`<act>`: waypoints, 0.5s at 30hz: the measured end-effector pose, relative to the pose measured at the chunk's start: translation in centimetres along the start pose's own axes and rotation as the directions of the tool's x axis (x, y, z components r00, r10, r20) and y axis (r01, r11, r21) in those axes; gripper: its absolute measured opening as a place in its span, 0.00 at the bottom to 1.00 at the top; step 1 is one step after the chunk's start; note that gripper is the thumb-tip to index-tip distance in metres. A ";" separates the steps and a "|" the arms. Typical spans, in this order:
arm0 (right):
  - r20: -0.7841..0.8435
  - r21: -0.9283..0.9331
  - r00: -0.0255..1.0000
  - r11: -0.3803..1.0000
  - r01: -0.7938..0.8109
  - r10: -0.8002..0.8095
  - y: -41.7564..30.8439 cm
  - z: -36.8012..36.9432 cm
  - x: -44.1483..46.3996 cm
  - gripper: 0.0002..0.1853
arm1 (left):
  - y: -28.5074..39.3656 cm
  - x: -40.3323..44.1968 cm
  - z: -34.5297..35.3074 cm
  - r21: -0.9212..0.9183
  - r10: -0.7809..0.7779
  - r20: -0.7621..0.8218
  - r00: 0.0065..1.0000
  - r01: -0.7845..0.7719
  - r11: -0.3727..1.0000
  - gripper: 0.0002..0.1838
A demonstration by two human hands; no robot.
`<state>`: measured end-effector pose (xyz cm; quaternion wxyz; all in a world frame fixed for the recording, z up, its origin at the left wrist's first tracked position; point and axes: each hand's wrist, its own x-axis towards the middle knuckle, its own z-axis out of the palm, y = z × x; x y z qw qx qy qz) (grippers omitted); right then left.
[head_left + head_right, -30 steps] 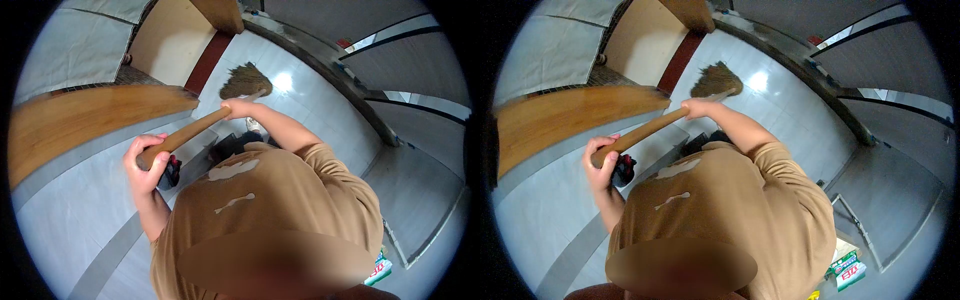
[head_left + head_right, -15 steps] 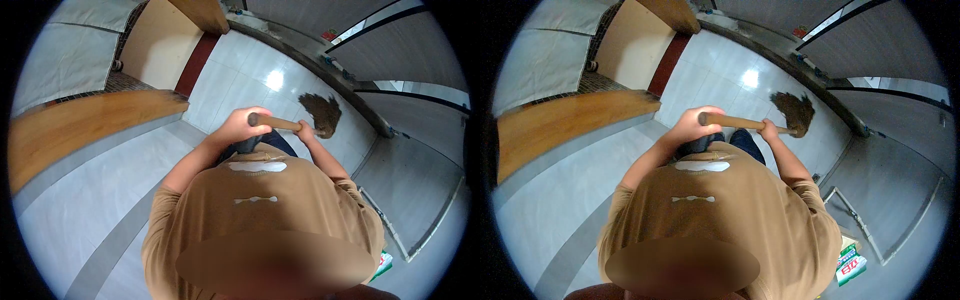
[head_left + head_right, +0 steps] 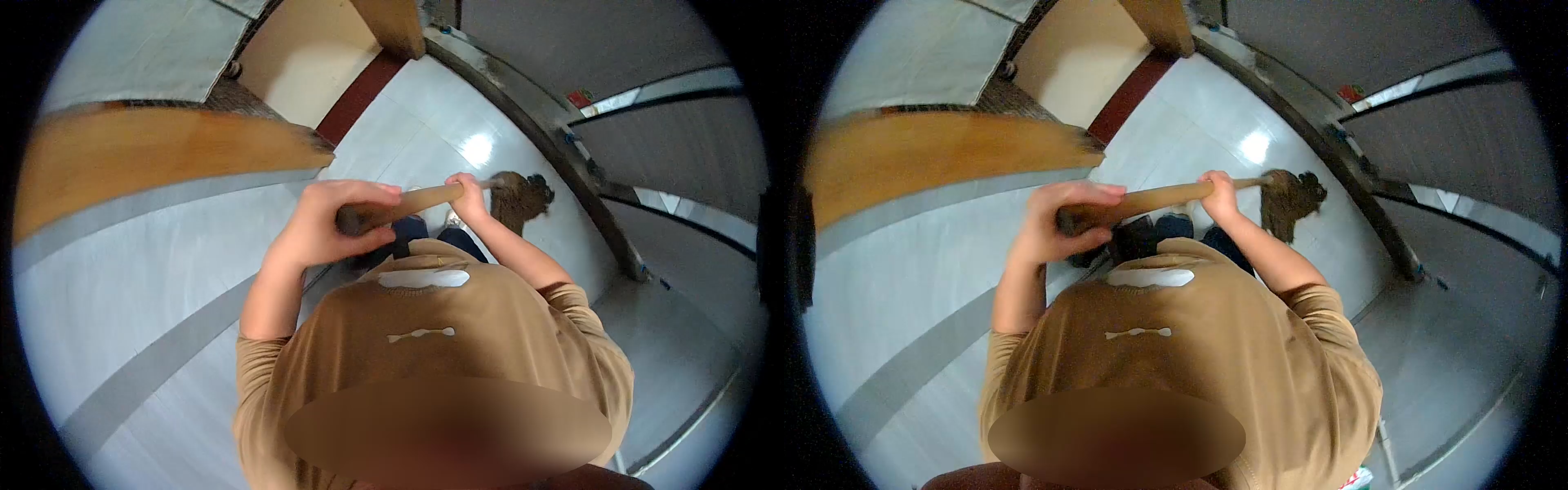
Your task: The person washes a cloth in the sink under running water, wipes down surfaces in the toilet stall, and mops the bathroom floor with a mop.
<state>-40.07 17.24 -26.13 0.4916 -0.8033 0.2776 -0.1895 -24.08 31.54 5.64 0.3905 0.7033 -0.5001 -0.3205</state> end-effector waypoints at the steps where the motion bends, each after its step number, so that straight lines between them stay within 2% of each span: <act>1: 0.036 0.019 0.999 0.999 0.036 -0.037 -0.7 1.2 1.1 0.06 | 0.7 -0.9 -0.8 0.000 -0.035 -0.016 0.999 0.035 0.999 0.18; 4: 0.122 0.095 0.979 0.984 0.150 -0.161 -4.3 4.5 4.9 0.10 | 2.3 -2.9 -3.4 0.224 0.030 -0.068 0.997 -0.014 0.974 0.19; 10: 0.199 0.239 0.882 0.894 0.380 -0.428 -9.2 13.5 15.4 0.13 | 0.6 -3.3 -8.7 0.386 0.099 -0.186 0.978 -0.020 0.922 0.20; 13: 0.215 0.090 0.883 0.908 0.409 -0.418 -11.7 19.8 21.8 0.15 | -3.0 -2.7 -13.0 0.412 0.084 -0.259 0.962 0.031 0.911 0.19; 15: 0.329 0.022 0.896 0.951 0.309 -0.299 -13.5 24.4 26.3 0.21 | -6.1 -2.3 -17.0 0.406 0.053 -0.332 0.942 0.092 0.909 0.19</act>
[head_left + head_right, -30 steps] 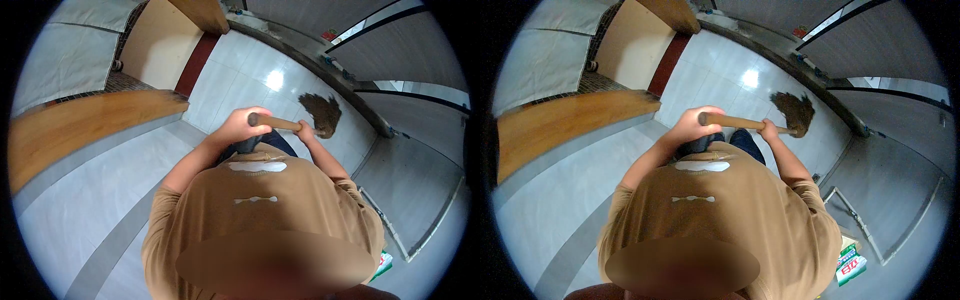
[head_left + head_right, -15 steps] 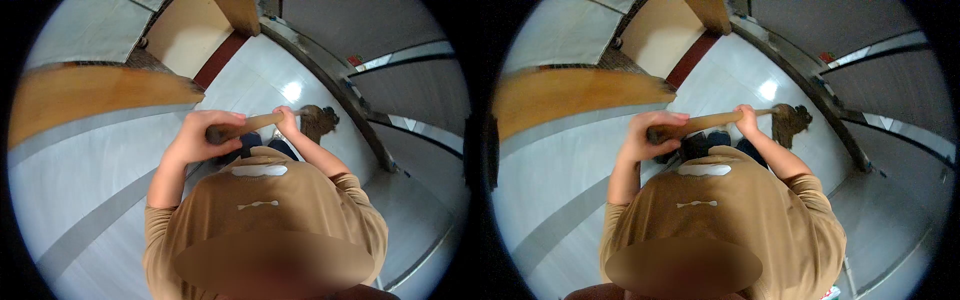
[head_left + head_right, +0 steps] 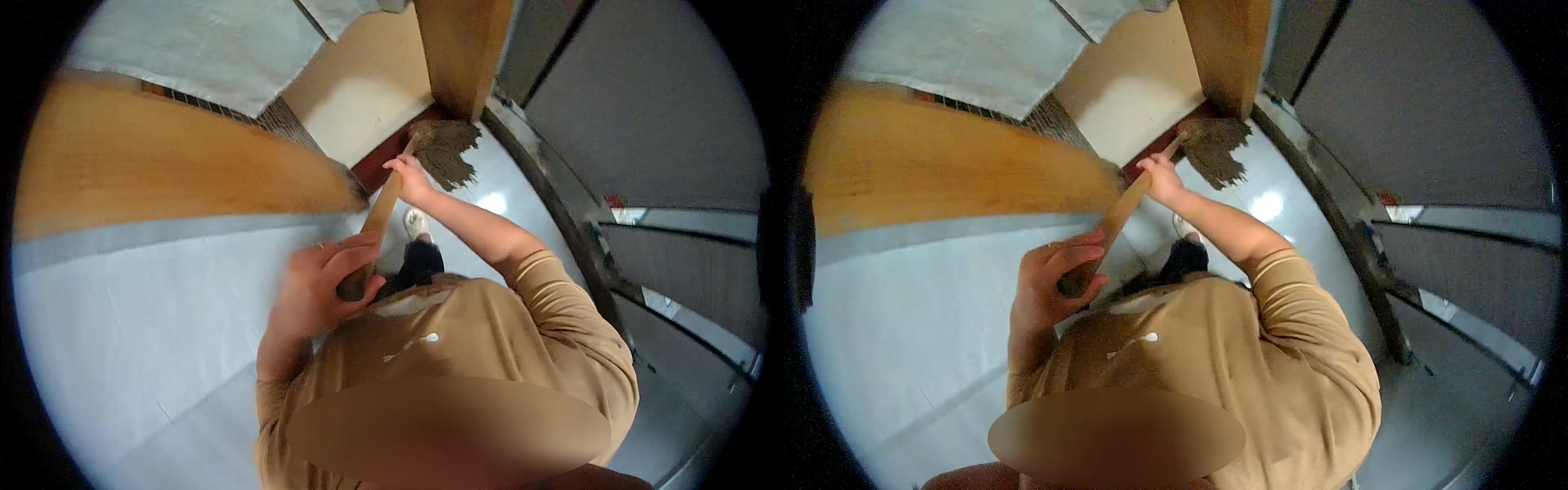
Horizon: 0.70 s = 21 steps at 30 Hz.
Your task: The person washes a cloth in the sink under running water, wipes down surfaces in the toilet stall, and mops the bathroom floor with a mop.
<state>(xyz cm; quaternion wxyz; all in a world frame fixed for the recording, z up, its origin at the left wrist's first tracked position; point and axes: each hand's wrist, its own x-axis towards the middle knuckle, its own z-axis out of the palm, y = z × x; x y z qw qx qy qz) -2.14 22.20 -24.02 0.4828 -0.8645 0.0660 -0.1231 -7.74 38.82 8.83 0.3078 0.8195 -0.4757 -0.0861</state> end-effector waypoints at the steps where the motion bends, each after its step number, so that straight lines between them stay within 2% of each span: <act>1: 0.048 -0.006 0.994 0.995 -0.102 0.102 0.1 2.0 2.4 0.24 | -2.4 0.7 -0.6 -0.014 -0.043 -0.034 0.998 0.043 0.999 0.18; 2: 0.100 -0.012 0.974 0.979 -0.202 0.202 0.5 4.3 4.7 0.26 | -4.7 1.3 -1.2 -0.025 -0.094 -0.067 0.993 0.092 0.995 0.18; 3: 0.119 -0.079 0.983 0.988 -0.129 0.138 0.2 5.7 6.8 0.32 | -6.8 1.7 -1.6 -0.024 -0.106 -0.100 0.989 0.104 0.994 0.18; 5: 0.421 0.194 0.839 0.870 -0.454 0.344 -1.1 7.8 10.6 0.31 | -12.3 2.4 -2.7 -0.018 -0.122 -0.169 0.978 0.121 0.993 0.17; 6: 0.511 0.382 0.780 0.717 -0.583 0.363 -0.8 9.1 11.6 0.30 | -14.3 2.6 -2.8 -0.034 -0.177 -0.163 0.971 0.173 0.984 0.17; 7: 0.594 0.513 0.711 0.503 -0.696 0.377 -0.5 10.4 12.6 0.29 | -16.0 2.5 -2.7 -0.053 -0.234 -0.154 0.960 0.228 0.972 0.17; 9: 0.720 0.555 0.596 0.220 -0.802 0.355 1.5 13.0 13.6 0.27 | -19.4 2.1 -1.5 -0.148 -0.329 -0.156 0.931 0.307 0.940 0.18; 12: 0.866 0.464 0.370 -0.265 -0.845 0.337 1.1 15.5 15.6 0.26 | -25.3 0.7 1.8 -0.215 -0.355 -0.215 0.910 0.311 0.926 0.18; 13: 0.840 0.459 0.311 -0.278 -0.844 0.446 -1.8 15.0 16.8 0.25 | -25.6 0.9 1.9 -0.207 -0.434 -0.137 0.890 0.403 0.891 0.20; 17: 0.858 0.360 0.052 -0.526 -0.771 0.512 -2.3 17.5 21.2 0.15 | -25.8 4.4 -0.5 -0.336 -0.510 -0.119 0.852 0.449 0.828 0.17; 19: 0.881 0.400 0.130 -0.568 -0.719 0.456 1.5 21.3 23.0 0.13 | -27.8 6.9 -2.2 -0.348 -0.502 -0.070 0.862 0.451 0.822 0.15; 21: 0.885 0.433 0.194 -0.591 -0.680 0.424 2.4 20.5 25.1 0.13 | -29.2 9.4 -2.0 -0.306 -0.482 -0.025 0.876 0.452 0.838 0.12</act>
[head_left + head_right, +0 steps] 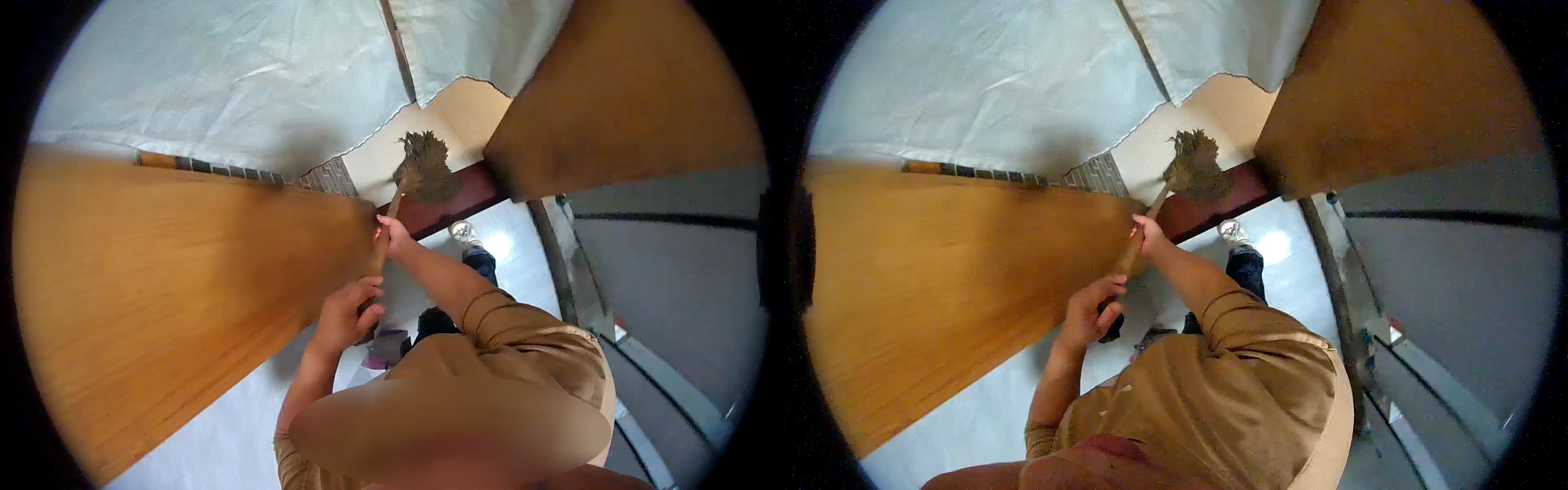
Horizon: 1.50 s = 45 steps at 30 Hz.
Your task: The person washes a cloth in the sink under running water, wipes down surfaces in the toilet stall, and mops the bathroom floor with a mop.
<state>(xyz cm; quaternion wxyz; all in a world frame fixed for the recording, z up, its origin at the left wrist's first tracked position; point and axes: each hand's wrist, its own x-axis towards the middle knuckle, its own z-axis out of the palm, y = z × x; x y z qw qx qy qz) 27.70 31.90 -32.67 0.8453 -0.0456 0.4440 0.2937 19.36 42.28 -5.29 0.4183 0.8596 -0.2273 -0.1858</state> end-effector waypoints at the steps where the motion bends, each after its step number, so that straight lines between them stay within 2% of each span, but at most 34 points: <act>1: 0.029 0.015 0.999 1.000 0.016 -0.016 -0.9 -0.1 -0.4 0.13 | 0.1 1.3 0.4 0.021 0.005 0.022 1.000 -0.005 1.000 0.11; 5: 0.179 -0.001 0.972 0.988 0.157 -0.154 -7.7 0.9 -0.2 0.15 | -0.3 7.0 3.1 0.132 0.044 0.019 0.999 -0.046 0.990 0.09; 6: 0.138 -0.109 0.984 0.986 0.129 -0.114 -10.1 1.0 0.4 0.15 | -0.1 8.9 4.0 0.138 0.051 0.004 0.999 -0.051 0.989 0.09; 8: 0.210 -0.204 0.954 0.945 0.255 -0.212 -15.1 1.2 0.8 0.15 | 0.3 13.1 5.5 0.129 0.113 -0.012 0.994 -0.111 0.985 0.07; 9: 0.249 -0.251 0.934 0.914 0.319 -0.258 -17.6 0.8 1.1 0.15 | 0.5 15.2 6.2 0.158 0.138 0.014 0.990 -0.139 0.978 0.07; 12: 0.370 -0.226 0.871 0.878 0.423 -0.324 -26.0 1.0 3.0 0.15 | 1.1 22.5 7.8 0.212 0.184 0.090 0.979 -0.199 0.957 0.06; 14: 0.394 -0.312 0.855 0.826 0.470 -0.338 -32.0 1.2 2.2 0.13 | 2.1 27.1 8.4 0.213 0.207 0.164 0.964 -0.240 0.947 0.07; 15: 0.361 0.060 0.836 0.905 0.421 -0.413 -34.7 0.3 4.9 0.11 | 2.0 28.8 8.7 0.216 0.221 0.198 0.955 -0.263 0.940 0.07; 16: 0.306 0.117 0.761 0.816 0.566 -0.572 -36.6 1.3 4.1 0.10 | 1.8 30.7 9.2 0.215 0.265 0.175 0.948 -0.300 0.929 0.07; 17: 0.229 0.183 0.767 0.801 0.571 -0.599 -39.3 1.7 4.5 0.10 | 1.6 32.5 9.9 0.211 0.301 0.152 0.941 -0.328 0.921 0.07; 18: 0.224 0.365 0.860 0.858 0.362 -0.458 -40.6 3.9 1.0 0.08 | 1.3 33.9 10.6 0.210 0.338 0.130 0.932 -0.359 0.909 0.07; 19: 0.358 0.372 0.802 0.861 0.346 -0.477 -44.7 0.1 5.3 0.12 | 1.1 35.0 11.2 0.241 0.327 0.142 0.934 -0.353 0.904 0.07; 20: 0.486 0.647 0.803 0.760 -0.064 -0.346 -47.6 -2.5 6.9 0.12 | 0.8 36.1 11.9 0.274 0.319 0.157 0.935 -0.352 0.895 0.08; 21: 0.545 0.672 0.771 0.722 -0.167 -0.329 -48.2 -3.3 7.2 0.12 | 0.4 36.8 12.3 0.306 0.314 0.173 0.934 -0.354 0.884 0.08; 22: 0.602 0.682 0.736 0.679 -0.271 -0.310 -48.8 -4.1 7.4 0.12 | -0.6 36.2 12.9 0.234 0.244 0.201 0.949 -0.289 0.928 0.13; 23: 0.573 0.568 0.742 0.821 -0.052 -0.349 -48.8 -4.2 7.4 0.11 | -1.0 36.6 12.8 0.278 0.179 0.226 0.957 -0.240 0.930 0.14; 24: 0.548 0.408 0.736 0.895 0.179 -0.397 -48.4 -4.7 6.9 0.10 | -1.6 36.5 12.6 0.317 0.120 0.251 0.961 -0.198 0.927 0.15; 25: 0.534 0.210 0.719 0.893 0.398 -0.445 -48.0 -5.1 6.4 0.10 | -2.0 36.1 12.4 0.356 0.064 0.270 0.961 -0.162 0.920 0.17; 26: 0.533 -0.007 0.690 0.813 0.582 -0.489 -47.6 -5.2 5.9 0.09 | -2.1 35.2 12.2 0.310 0.007 0.218 0.976 -0.076 0.948 0.20; 28: 0.207 -0.214 0.848 0.823 0.526 -0.488 -45.3 -2.7 3.1 0.08 | -2.6 33.7 12.3 0.294 -0.143 0.134 0.981 0.098 0.951 0.21; 29: 0.195 -0.155 0.860 0.850 0.503 -0.473 -44.1 -2.6 2.9 0.08 | -2.6 33.0 12.6 0.280 -0.232 0.089 0.969 0.199 0.939 0.22; 30: 0.190 -0.092 0.867 0.870 0.484 -0.461 -43.1 -2.7 2.9 0.09 | -3.4 31.9 12.7 0.139 -0.065 -0.146 0.987 0.085 0.987 0.20; 33: 0.111 0.097 0.929 0.935 0.343 -0.352 -38.4 -2.2 2.1 0.10 | -4.2 28.2 11.7 -0.088 -0.140 -0.208 0.968 0.124 0.988 0.21; 34: 0.076 0.164 0.951 0.945 0.283 -0.298 -36.1 -2.0 1.2 0.11 | -3.9 26.7 11.0 -0.081 -0.150 -0.217 0.964 0.135 0.988 0.21; 36: 0.103 0.092 0.935 0.939 0.330 -0.339 -29.5 -0.6 -2.0 0.10 | -3.3 23.1 9.2 -0.061 -0.176 -0.231 0.957 0.167 0.984 0.21; 38: 0.184 0.141 0.956 0.969 0.203 -0.227 -25.1 -1.2 -2.8 0.09 | -2.2 18.6 7.3 0.001 -0.156 -0.247 0.956 0.162 0.987 0.19; 40: 0.174 0.012 0.969 0.985 0.174 -0.174 -19.7 0.1 -6.3 0.09 | -0.2 14.2 4.9 0.049 -0.152 -0.237 0.960 0.168 0.984 0.18; 43: 0.152 -0.120 0.986 0.992 -0.045 0.063 -13.7 -1.2 -10.0 0.10 | 4.7 7.5 2.4 0.127 -0.160 -0.179 0.971 0.185 0.975 0.18; 45: 0.131 0.029 0.979 0.987 0.156 -0.158 -9.9 -2.3 -11.7 0.10 | 7.3 3.6 2.0 0.215 -0.113 -0.151 0.982 0.144 0.966 0.18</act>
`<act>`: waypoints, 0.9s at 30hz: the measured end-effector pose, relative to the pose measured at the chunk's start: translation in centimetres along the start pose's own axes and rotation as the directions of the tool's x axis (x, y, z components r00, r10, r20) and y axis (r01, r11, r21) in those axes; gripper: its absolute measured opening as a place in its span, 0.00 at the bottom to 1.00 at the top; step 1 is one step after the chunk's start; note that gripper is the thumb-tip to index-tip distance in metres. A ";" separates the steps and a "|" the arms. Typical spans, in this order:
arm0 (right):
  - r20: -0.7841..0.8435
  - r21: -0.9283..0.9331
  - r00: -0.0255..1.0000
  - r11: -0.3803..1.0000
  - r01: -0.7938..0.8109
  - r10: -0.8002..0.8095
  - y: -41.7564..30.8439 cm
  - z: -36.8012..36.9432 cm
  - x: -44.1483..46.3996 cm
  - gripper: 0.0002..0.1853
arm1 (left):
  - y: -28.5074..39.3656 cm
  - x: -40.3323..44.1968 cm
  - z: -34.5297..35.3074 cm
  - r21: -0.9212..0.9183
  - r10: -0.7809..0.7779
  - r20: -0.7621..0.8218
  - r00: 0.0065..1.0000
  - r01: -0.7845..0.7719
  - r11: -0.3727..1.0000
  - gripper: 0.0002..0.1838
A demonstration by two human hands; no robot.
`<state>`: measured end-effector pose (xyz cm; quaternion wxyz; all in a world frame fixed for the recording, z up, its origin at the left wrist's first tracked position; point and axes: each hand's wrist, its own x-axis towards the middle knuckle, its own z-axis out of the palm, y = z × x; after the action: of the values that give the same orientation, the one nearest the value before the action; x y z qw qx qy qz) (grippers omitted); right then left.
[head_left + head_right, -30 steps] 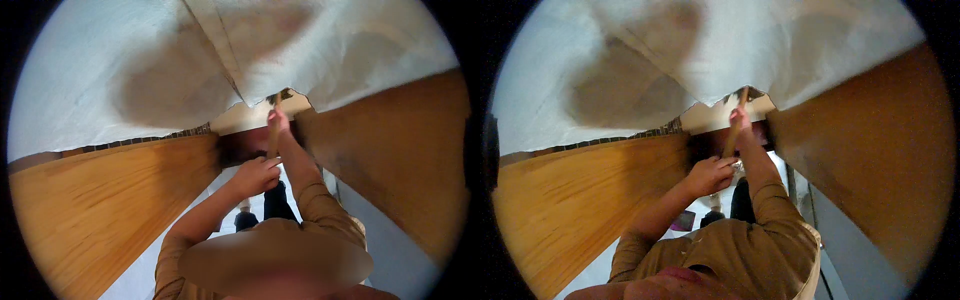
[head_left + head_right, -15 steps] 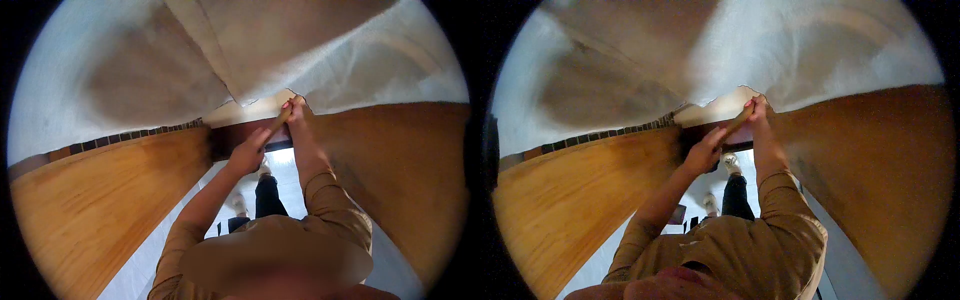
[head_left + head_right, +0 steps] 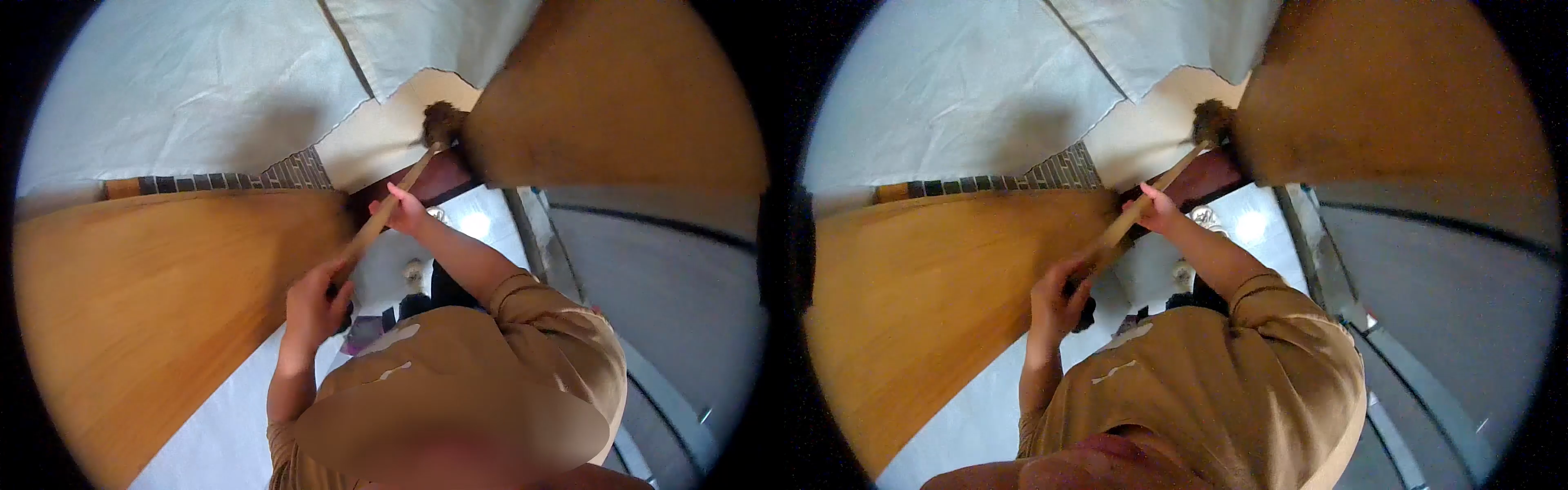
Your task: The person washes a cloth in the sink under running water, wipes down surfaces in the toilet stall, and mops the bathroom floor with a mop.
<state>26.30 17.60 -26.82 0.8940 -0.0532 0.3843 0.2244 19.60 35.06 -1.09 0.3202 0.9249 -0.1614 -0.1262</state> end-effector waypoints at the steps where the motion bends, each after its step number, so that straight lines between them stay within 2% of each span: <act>1: -0.018 0.060 0.994 0.992 0.111 -0.110 1.6 -0.5 -0.9 0.11 | 1.3 -1.8 -0.4 0.047 0.087 -0.006 0.996 -0.086 0.995 0.17; 4: -0.045 0.309 0.986 0.936 0.168 -0.163 3.1 -7.8 6.2 0.10 | 4.6 -5.1 -1.8 0.180 0.286 -0.008 0.958 -0.280 0.943 0.16; 5: 0.040 0.214 0.990 0.969 0.127 -0.139 4.5 -6.5 4.2 0.08 | 4.1 -6.3 -2.8 0.164 0.284 -0.036 0.958 -0.274 0.947 0.15; 6: -0.015 0.274 0.990 0.952 0.138 -0.140 5.4 -5.2 2.5 0.06 | 4.5 -7.4 -3.7 0.152 0.312 -0.043 0.949 -0.302 0.941 0.14; 8: 0.138 0.264 0.988 0.964 0.036 -0.075 6.6 -5.5 0.0 0.04 | 5.8 -9.3 -6.1 0.106 0.377 -0.068 0.924 -0.369 0.923 0.13; 10: 0.207 0.343 0.950 0.927 0.155 -0.235 8.3 -2.9 -4.7 0.11 | 8.0 -10.7 -9.0 0.145 0.516 -0.097 0.851 -0.501 0.853 0.14; 12: 0.315 0.432 0.904 0.892 0.134 -0.288 9.7 0.0 -11.8 0.15 | 9.5 -12.6 -12.9 0.311 0.663 -0.078 0.745 -0.613 0.726 0.13; 14: 0.493 0.462 0.821 0.886 0.033 -0.288 11.5 1.8 -16.8 0.17 | 9.7 -15.3 -18.0 0.273 0.588 -0.226 0.777 -0.529 0.804 0.15; 15: 0.657 0.394 0.698 0.919 0.005 -0.286 12.4 2.4 -18.7 0.22 | 9.2 -16.7 -20.6 0.127 0.558 -0.365 0.745 -0.554 0.823 0.18; 16: 0.755 0.320 0.599 0.947 0.017 -0.266 13.4 3.0 -20.5 0.24 | 9.4 -18.6 -23.4 -0.095 0.496 -0.449 0.743 -0.591 0.801 0.19; 17: 0.851 0.222 0.507 0.969 -0.110 -0.137 14.1 2.7 -20.6 0.26 | 9.8 -19.9 -25.1 -0.073 0.520 -0.509 0.686 -0.636 0.768 0.19; 19: 0.914 0.120 0.405 0.966 -0.227 -0.018 15.9 4.8 -26.0 0.28 | 11.6 -21.7 -27.6 0.197 0.636 -0.594 0.492 -0.678 0.708 0.20; 22: 1.000 0.019 0.024 0.982 -0.189 -0.015 16.7 6.7 -32.2 0.28 | 15.0 -22.9 -29.0 0.501 0.747 -0.624 0.229 -0.617 0.607 0.23; 25: 1.000 0.003 -0.015 1.000 -0.004 -0.004 15.4 5.6 -36.6 0.27 | 18.8 -23.7 -28.7 0.730 0.830 -0.557 0.020 -0.464 0.501 0.26; 27: 0.996 0.086 -0.024 0.980 0.179 -0.083 13.6 4.4 -38.8 0.26 | 20.7 -23.7 -28.5 0.820 0.862 -0.501 -0.076 -0.361 0.445 0.29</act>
<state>-0.23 16.92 4.92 0.9157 0.0556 -0.3785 0.1231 2.97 44.43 36.87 0.1476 0.6587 -0.3941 0.6237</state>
